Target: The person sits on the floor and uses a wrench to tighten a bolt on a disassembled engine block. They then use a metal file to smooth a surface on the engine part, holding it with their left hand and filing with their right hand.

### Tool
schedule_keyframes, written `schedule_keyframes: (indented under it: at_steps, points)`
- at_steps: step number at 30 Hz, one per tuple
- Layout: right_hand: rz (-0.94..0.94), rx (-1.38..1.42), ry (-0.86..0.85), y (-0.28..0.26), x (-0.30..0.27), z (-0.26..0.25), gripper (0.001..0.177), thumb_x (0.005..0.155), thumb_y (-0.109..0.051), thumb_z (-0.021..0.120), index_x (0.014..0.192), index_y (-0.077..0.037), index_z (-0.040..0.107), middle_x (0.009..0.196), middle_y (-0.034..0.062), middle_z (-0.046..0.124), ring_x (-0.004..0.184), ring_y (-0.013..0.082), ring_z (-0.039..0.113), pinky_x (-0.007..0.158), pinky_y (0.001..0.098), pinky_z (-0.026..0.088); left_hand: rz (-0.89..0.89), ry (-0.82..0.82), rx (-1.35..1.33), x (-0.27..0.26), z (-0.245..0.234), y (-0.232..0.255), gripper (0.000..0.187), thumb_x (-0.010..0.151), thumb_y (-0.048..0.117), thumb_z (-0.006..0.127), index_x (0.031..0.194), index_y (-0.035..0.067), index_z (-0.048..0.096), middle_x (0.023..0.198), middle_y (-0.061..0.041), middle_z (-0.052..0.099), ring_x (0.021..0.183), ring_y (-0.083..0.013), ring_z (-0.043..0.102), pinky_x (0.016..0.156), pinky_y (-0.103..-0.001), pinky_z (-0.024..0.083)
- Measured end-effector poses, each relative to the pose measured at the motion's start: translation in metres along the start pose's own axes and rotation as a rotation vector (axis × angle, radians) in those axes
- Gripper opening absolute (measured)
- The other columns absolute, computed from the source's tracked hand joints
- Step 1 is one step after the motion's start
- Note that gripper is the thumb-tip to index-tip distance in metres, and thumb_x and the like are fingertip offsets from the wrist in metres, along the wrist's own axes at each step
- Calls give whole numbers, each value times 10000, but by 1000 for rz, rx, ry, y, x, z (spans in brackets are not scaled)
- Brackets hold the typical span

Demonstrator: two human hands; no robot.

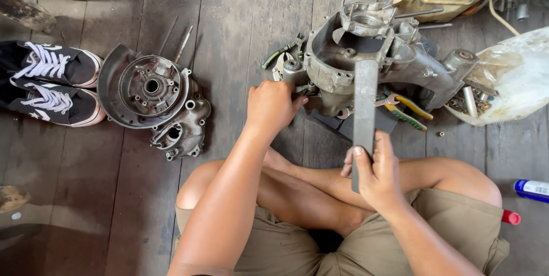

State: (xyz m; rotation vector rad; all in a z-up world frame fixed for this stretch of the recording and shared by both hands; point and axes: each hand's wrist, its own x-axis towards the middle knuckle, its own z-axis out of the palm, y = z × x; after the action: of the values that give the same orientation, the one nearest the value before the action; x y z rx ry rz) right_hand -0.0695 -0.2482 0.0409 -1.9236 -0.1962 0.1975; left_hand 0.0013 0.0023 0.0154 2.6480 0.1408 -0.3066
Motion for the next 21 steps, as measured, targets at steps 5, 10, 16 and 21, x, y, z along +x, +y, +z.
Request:
schedule_keyframes:
  at_steps: [5,10,16,21]
  points:
    - [-84,67,-5,1,21,33,199,1059,-58,376,1224,36,436,673,163,675,500,270,705,495,429,591,-6,16,-14,5,6,-1,314,888,446,698,1019,176,790,836,-61,754,969,-321,709,926,-488,493]
    - [-230,30,108,-12,46,53,167,1099,-29,353,1194,92,419,706,167,656,506,297,682,461,376,570,-22,31,-58,3,6,2,293,887,411,687,941,145,798,799,-99,752,913,-363,735,917,-498,495]
    - [-180,-296,258,32,27,62,203,1091,-109,450,1141,81,399,679,72,680,459,217,655,397,322,508,-9,52,-52,10,16,1,294,879,407,694,890,132,799,767,-107,741,867,-371,739,898,-507,486]
    - [-176,-292,228,3,35,58,149,1093,-84,444,1117,59,406,654,70,662,462,232,659,395,328,516,11,74,-49,11,13,0,284,897,375,688,879,113,797,756,-129,729,868,-387,733,924,-519,482]
